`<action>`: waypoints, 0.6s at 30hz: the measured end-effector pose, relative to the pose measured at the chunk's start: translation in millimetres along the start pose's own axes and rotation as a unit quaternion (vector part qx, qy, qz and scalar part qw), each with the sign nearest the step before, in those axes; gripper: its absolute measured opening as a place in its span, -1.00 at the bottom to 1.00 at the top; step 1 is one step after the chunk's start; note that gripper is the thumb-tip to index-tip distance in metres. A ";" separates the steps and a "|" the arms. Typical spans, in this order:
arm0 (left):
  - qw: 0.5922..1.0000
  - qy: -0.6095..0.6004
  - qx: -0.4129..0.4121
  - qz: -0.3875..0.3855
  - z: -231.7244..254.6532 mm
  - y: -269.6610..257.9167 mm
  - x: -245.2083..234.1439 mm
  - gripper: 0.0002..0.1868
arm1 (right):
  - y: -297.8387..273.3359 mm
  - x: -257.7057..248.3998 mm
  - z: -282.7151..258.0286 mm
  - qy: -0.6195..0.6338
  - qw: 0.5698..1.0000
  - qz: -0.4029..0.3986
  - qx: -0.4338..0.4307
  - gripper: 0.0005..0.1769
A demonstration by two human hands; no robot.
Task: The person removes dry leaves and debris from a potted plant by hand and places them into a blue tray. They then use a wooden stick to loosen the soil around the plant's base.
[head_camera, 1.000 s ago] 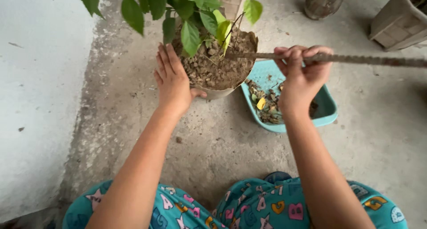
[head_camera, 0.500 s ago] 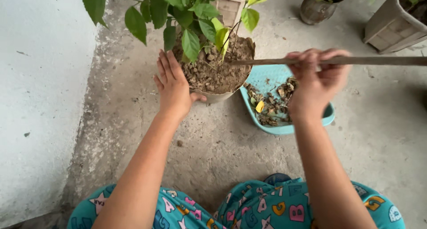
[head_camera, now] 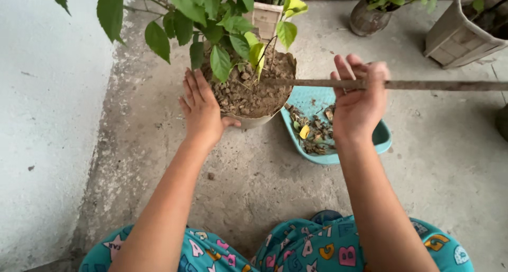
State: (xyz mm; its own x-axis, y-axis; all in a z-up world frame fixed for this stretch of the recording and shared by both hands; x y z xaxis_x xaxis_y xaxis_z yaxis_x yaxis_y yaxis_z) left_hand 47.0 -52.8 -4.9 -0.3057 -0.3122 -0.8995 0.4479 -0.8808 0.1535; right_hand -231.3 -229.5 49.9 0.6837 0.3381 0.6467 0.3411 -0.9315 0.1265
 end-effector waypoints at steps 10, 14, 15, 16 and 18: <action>0.999 -0.026 0.002 0.019 -7.5 1.5 2.6 0.71 | 18.5 -28.0 -35.1 0.079 0.996 0.013 -0.037 -0.47; 0.999 -0.028 0.006 0.026 -5.3 -0.8 1.4 0.70 | 11.2 -19.8 -60.2 0.005 0.994 0.033 -0.109 -0.52; 0.999 -0.026 0.002 0.023 -5.5 -1.2 0.6 0.69 | 8.2 -12.3 -57.9 -0.013 0.993 0.038 -0.112 -0.52; 0.999 -0.027 0.003 0.022 -5.1 -2.3 -0.7 0.69 | 5.1 -1.9 -52.0 -0.031 0.992 0.041 -0.113 -0.51; 0.999 -0.027 0.004 0.021 -2.4 -2.9 -3.6 0.68 | -2.2 20.2 -43.2 -0.021 0.993 0.008 -0.116 -0.50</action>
State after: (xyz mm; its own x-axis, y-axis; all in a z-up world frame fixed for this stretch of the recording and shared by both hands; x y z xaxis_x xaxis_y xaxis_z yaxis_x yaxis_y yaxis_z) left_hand 48.8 -48.3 -3.1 -0.3319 -0.3683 -0.8684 0.4553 -0.8688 0.1945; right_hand -246.2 -226.4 95.2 0.7153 0.3241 0.6191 0.1753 -0.9408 0.2900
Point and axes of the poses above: each hand's wrist, its own y-axis towards the middle knuckle, its own x-axis out of the palm, z = x × y, the point moved 7 cm from there along y, towards the middle knuckle, and after that the axes turned 11 degrees about x, right-handed, at the moved point
